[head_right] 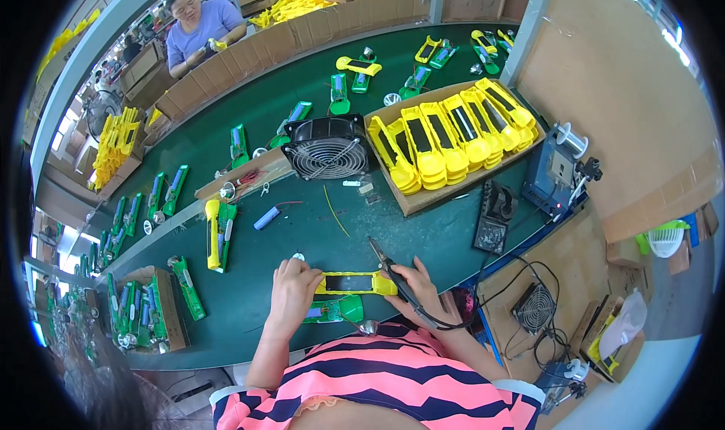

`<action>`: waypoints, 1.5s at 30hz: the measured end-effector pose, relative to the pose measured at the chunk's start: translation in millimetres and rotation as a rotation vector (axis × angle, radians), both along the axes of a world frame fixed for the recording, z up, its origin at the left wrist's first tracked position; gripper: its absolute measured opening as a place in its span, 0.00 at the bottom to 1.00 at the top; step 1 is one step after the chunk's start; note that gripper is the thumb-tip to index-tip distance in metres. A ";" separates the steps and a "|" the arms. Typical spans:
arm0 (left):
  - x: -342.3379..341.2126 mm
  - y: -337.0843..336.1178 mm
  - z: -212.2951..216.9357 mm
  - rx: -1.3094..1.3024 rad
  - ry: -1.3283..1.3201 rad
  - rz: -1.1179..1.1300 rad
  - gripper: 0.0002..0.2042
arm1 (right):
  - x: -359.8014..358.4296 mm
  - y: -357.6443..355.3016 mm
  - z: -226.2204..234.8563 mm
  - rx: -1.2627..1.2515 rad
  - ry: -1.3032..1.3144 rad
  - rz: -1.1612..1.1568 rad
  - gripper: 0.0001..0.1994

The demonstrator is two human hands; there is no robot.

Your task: Soldering wires and electronic components inside yellow plastic flashlight housings at a factory workstation.

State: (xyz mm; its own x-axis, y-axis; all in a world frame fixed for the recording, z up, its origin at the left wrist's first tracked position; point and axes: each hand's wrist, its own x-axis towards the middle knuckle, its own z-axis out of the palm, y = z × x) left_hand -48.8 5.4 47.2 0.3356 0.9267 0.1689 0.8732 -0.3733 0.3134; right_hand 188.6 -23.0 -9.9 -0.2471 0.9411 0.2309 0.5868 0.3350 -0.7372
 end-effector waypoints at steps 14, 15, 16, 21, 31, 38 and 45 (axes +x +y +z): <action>24.8 -32.8 -40.5 0.242 -0.221 -0.178 0.10 | -4.2 8.4 -9.9 -0.011 0.104 0.048 0.25; 27.4 -30.7 -39.8 0.243 -0.267 -0.185 0.09 | -7.3 11.7 -10.3 0.022 0.147 0.062 0.25; 30.0 -28.8 -39.7 0.244 -0.314 -0.192 0.09 | -10.3 14.8 -9.8 0.055 0.189 0.076 0.25; 38.3 -19.5 -45.8 0.032 -0.030 0.017 0.05 | -15.8 26.2 -2.4 0.125 0.181 0.237 0.23; 35.4 -13.1 -45.3 -0.077 -0.081 0.053 0.01 | 16.3 28.4 19.0 0.092 0.313 0.202 0.12; 39.1 -10.5 -42.3 -0.117 -0.052 0.068 0.02 | 13.0 35.6 9.6 -0.502 0.660 0.018 0.08; 38.3 -10.4 -41.2 -0.106 -0.042 0.059 0.02 | 7.9 36.1 0.2 -0.556 0.654 0.028 0.08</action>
